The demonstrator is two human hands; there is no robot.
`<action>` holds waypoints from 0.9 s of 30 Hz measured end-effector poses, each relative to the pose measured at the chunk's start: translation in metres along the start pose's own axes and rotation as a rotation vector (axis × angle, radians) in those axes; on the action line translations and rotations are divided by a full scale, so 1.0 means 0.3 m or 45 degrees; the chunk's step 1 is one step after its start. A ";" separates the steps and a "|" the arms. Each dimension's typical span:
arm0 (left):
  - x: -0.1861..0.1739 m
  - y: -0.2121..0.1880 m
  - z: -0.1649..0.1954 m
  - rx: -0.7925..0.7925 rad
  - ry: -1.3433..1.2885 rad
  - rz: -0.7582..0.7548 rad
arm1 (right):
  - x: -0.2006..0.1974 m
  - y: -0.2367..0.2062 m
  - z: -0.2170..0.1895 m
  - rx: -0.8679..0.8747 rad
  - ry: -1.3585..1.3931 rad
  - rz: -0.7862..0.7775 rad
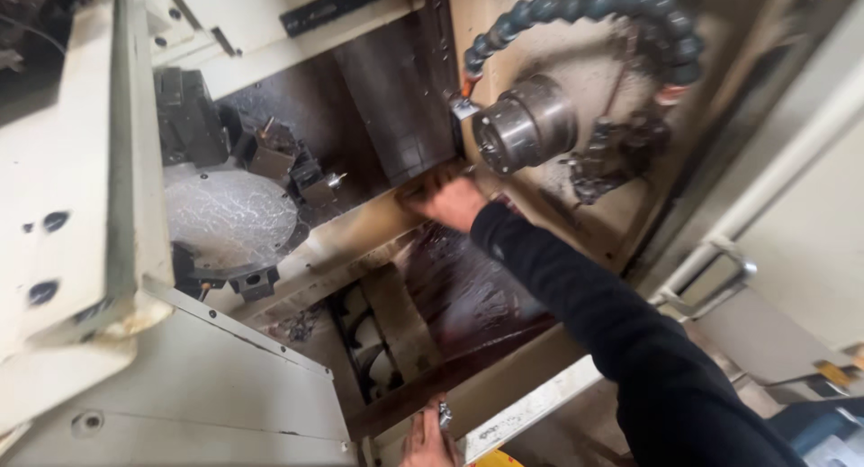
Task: The person uses a metal tool to manipulate a handle on a large industrial machine, opens the machine door, and reaches inside to adjust internal components. The person then closes the door and continues to manipulate the handle.
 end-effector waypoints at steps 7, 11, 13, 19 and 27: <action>0.046 0.013 -0.036 -0.086 -0.015 -0.177 | 0.216 0.035 0.058 0.001 0.158 -0.241; 0.010 0.005 -0.018 -0.115 -0.009 -0.199 | 0.232 0.005 0.037 -0.082 0.037 -0.167; 0.010 0.009 -0.012 -0.146 -0.001 -0.192 | 0.237 -0.008 0.043 -0.103 -0.046 -0.168; -0.014 0.009 0.000 -0.129 -0.002 -0.084 | 0.172 -0.034 0.154 -0.138 0.098 -0.194; -0.077 -0.012 0.024 -0.099 -0.034 -0.175 | -0.016 -0.105 0.255 0.195 -0.292 -0.168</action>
Point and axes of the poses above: each hand's wrist, its own y-axis towards the middle knuckle, its own x-axis out of the palm, z = x × y, the point moved 7 cm from there along y, towards the middle knuckle, and after that the axes turned 9 degrees about x, right-handed, at the moved point
